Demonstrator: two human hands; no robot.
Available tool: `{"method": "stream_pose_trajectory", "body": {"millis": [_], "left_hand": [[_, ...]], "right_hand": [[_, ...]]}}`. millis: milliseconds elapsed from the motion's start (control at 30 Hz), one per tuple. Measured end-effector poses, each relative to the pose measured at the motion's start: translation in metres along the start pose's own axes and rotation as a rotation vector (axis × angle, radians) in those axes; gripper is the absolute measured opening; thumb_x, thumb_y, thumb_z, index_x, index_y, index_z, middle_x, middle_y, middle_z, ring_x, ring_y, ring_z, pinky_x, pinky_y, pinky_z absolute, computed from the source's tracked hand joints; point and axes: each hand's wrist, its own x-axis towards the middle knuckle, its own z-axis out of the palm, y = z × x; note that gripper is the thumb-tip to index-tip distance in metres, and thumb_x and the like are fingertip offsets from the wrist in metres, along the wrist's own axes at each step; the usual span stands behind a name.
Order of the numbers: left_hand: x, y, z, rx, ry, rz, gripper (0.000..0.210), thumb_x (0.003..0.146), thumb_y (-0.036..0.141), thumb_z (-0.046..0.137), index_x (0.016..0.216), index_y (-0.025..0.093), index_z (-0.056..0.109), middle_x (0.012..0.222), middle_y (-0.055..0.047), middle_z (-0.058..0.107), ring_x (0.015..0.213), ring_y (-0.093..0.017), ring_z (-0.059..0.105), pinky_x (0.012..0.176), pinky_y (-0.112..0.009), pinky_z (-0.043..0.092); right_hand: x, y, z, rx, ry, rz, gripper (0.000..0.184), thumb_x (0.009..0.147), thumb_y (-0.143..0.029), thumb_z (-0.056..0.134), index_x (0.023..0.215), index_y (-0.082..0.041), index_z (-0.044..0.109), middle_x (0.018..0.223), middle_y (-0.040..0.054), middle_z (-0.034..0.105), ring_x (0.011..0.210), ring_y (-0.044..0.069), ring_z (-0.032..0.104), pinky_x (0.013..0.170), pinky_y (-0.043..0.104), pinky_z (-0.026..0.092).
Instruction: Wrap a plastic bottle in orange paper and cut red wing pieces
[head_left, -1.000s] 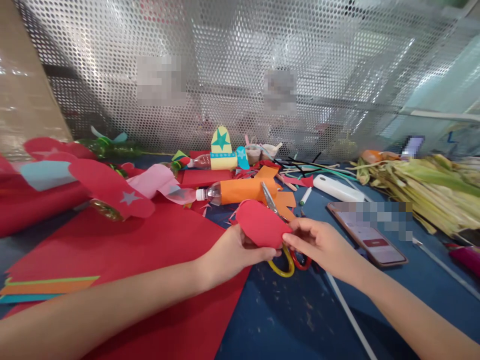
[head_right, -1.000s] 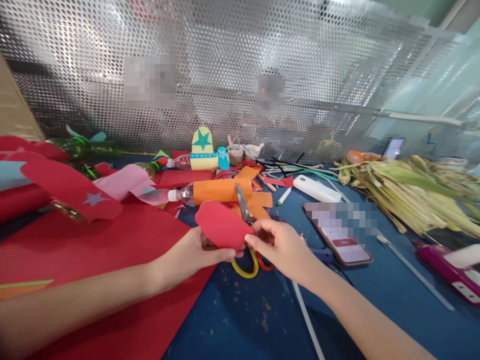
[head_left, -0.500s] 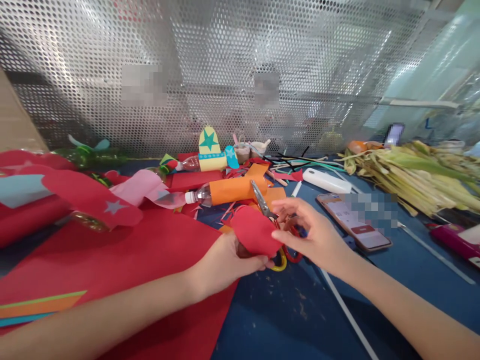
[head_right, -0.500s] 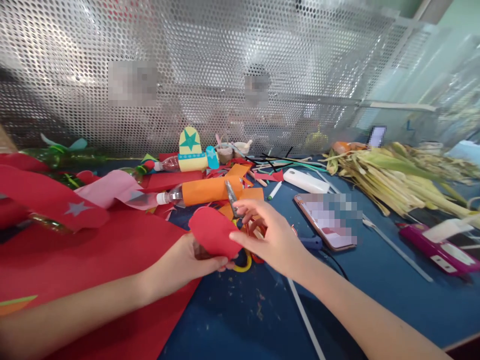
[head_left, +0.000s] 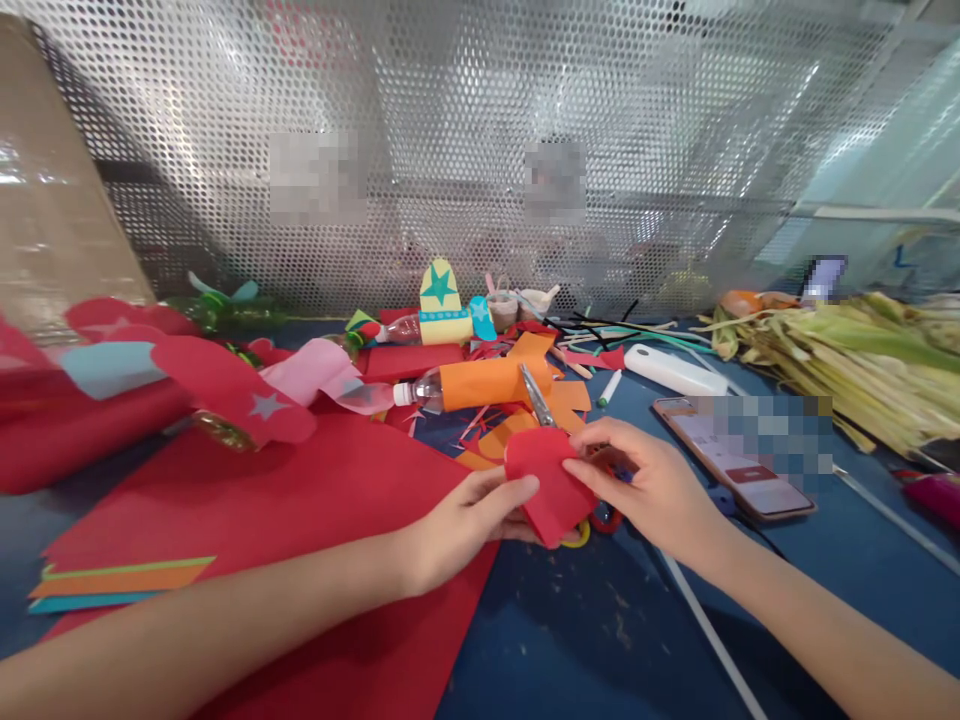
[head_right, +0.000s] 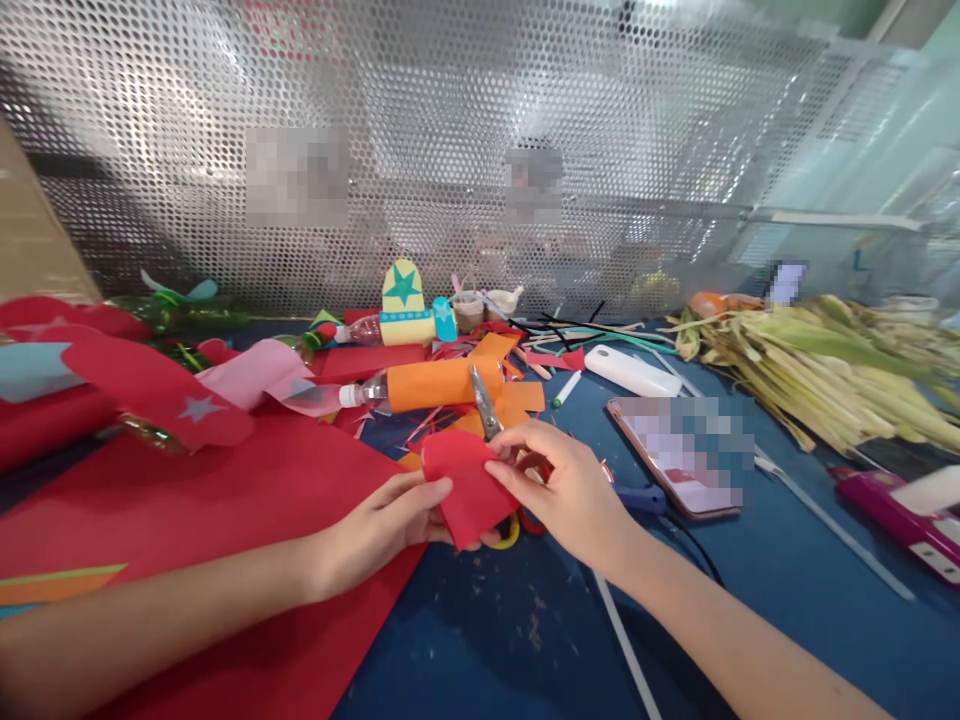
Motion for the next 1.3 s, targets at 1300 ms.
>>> {"method": "stream_pose_trajectory", "body": {"millis": [1300], "left_hand": [[0.003,0.003,-0.006,0.115,0.214,0.107,0.024,0.073,0.038,0.076,0.085,0.018,0.074,0.088,-0.005,0.075,0.081,-0.019,0.068,0.078,-0.028,0.052]], "right_hand": [[0.0,0.0,-0.001,0.27,-0.23,0.158,0.018,0.081,-0.033,0.064,0.097,-0.024,0.063,0.094,0.0036,0.063,0.074,0.016,0.061,0.065,0.029,0.05]]}}
